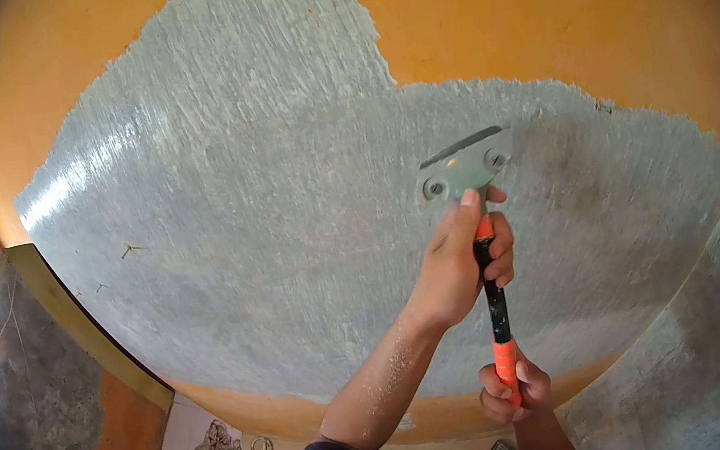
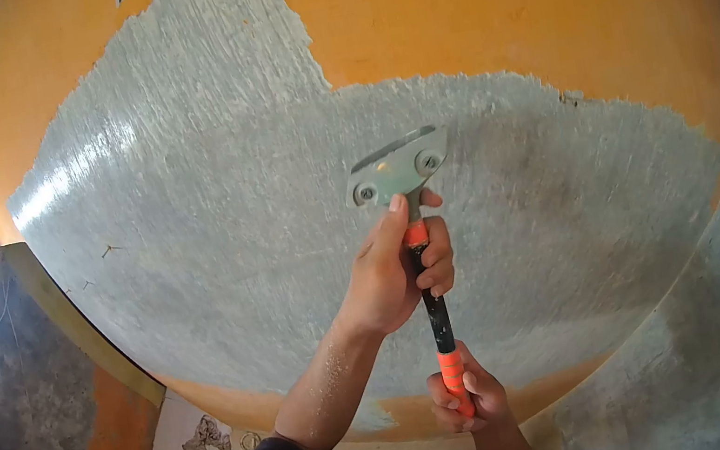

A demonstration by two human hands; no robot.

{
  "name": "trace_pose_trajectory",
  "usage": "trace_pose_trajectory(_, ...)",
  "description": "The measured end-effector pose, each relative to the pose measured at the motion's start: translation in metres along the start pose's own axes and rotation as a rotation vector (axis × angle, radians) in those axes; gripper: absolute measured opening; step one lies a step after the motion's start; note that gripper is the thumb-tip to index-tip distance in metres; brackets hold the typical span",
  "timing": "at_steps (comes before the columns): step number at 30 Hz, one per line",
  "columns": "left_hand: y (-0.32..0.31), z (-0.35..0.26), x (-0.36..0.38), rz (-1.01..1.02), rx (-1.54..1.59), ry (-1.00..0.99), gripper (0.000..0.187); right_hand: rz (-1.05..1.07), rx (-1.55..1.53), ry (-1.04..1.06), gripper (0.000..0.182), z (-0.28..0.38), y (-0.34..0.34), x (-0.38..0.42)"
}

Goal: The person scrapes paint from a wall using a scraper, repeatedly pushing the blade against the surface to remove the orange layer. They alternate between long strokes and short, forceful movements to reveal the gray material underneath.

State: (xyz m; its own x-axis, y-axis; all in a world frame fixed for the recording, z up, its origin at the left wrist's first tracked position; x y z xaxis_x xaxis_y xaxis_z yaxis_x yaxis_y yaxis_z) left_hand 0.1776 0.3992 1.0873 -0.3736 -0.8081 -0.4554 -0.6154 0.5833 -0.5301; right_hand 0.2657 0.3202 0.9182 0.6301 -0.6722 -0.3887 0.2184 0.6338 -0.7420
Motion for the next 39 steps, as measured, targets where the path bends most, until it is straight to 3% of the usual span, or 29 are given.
trace_pose_trajectory(2, -0.007, -0.005, 0.003, 0.001, -0.022, -0.014, 0.039, 0.096, -0.069, -0.03, 0.054, -0.005, -0.011, -0.003)
trace_pose_trajectory(9, 0.006, -0.025, -0.029, -0.133, -0.013, -0.019, 0.036, -0.185, 0.27, 0.066, 0.05, 0.018, -0.032, -0.035)
trace_pose_trajectory(21, 0.014, -0.052, -0.043, -0.258, -0.307, -0.083, 0.039, -0.288, 0.2, 0.091, 0.051, -0.001, -0.068, -0.059)
trace_pose_trajectory(39, 0.016, -0.074, -0.051, -0.18, -0.475, -0.148, 0.041, -0.337, 0.26, 0.15, 0.054, -0.014, -0.078, -0.078)
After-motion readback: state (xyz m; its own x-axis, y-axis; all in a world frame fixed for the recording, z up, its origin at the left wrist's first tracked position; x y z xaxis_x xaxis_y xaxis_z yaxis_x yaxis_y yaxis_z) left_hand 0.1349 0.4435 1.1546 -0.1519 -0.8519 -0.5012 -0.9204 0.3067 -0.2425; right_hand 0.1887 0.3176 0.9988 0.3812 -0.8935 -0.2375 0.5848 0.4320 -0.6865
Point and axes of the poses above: each hand's wrist, its own x-axis away from the middle knuckle, its own y-axis out of the back of the hand, z = x × y, the point moved 7 cm from there along -x, towards the middle knuckle, and after that the axes turned 3 degrees about -z, right-handed, at the moved point
